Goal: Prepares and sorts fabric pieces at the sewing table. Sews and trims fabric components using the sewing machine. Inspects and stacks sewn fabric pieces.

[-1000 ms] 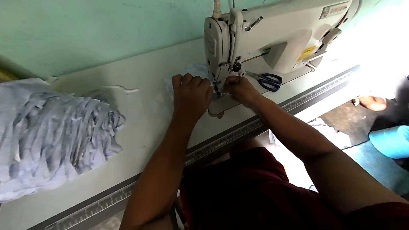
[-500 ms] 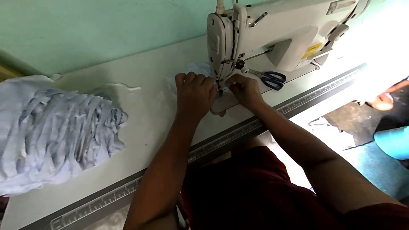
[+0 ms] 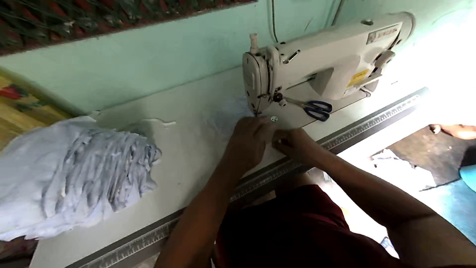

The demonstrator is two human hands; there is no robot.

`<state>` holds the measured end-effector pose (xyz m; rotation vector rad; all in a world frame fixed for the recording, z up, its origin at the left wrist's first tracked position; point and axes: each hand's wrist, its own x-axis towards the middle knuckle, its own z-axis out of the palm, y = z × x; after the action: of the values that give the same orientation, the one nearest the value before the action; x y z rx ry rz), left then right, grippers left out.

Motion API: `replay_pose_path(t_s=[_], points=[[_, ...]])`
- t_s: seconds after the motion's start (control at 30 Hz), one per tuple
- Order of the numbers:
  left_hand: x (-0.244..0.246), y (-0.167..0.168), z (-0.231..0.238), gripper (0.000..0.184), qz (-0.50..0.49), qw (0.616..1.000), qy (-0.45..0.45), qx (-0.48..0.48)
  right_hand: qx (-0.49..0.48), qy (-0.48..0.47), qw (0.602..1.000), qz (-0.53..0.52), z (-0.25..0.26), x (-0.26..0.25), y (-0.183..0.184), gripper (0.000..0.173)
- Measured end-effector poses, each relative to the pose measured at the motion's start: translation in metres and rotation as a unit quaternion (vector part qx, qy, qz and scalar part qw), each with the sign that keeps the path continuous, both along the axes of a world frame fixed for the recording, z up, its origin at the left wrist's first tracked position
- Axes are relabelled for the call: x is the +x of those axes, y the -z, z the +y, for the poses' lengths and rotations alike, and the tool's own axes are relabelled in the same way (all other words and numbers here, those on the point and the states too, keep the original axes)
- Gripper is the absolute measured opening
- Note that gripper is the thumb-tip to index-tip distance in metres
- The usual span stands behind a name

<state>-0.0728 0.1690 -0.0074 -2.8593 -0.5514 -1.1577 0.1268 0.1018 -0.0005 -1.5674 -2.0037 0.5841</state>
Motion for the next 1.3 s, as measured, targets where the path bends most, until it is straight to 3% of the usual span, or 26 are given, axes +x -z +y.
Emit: replay_pose_path(t_s=[0.13, 0.27, 0.37, 0.47, 0.53, 0.63, 0.8, 0.93, 1.07, 1.3], points=[[0.014, 0.003, -0.027, 0.035, 0.065, 0.986, 0.124, -0.087, -0.002, -0.030, 0.997, 0.066, -0.067, 0.034, -0.008, 0.019], [0.021, 0.008, -0.035, 0.021, 0.017, 0.993, 0.106, -0.059, -0.009, 0.000, 0.999, 0.049, -0.102, 0.105, -0.020, 0.019], [0.019, 0.009, -0.041, 0.019, 0.035, 0.995, 0.084, -0.034, -0.054, 0.113, 0.992, -0.015, -0.114, 0.158, -0.026, 0.010], [0.016, 0.006, -0.049, 0.018, 0.055, 0.993, 0.095, -0.044, -0.068, 0.258, 0.958, -0.104, -0.100, 0.188, -0.024, 0.009], [0.017, 0.004, -0.060, 0.018, 0.082, 0.989, 0.118, -0.039, -0.021, 0.243, 0.958, -0.148, -0.077, 0.188, -0.019, 0.023], [0.022, 0.005, -0.084, 0.016, 0.131, 0.978, 0.160, -0.023, 0.068, 0.184, 0.974, -0.116, -0.019, 0.156, -0.012, 0.027], [0.026, -0.004, -0.109, 0.015, 0.172, 0.966, 0.192, -0.015, -0.075, 0.195, 0.961, -0.182, 0.052, 0.134, -0.005, 0.044], [0.019, -0.016, -0.080, 0.016, 0.179, 0.970, 0.125, -0.109, -0.105, 0.149, 0.966, -0.184, 0.060, 0.137, -0.007, 0.036], [0.013, -0.011, -0.028, 0.015, 0.146, 0.972, 0.079, -0.167, -0.163, 0.202, 0.936, -0.239, 0.049, 0.119, -0.020, 0.038], [0.005, -0.007, 0.005, 0.007, 0.096, 0.977, 0.004, -0.190, -0.084, 0.188, 0.957, -0.205, 0.002, 0.147, -0.019, 0.026]])
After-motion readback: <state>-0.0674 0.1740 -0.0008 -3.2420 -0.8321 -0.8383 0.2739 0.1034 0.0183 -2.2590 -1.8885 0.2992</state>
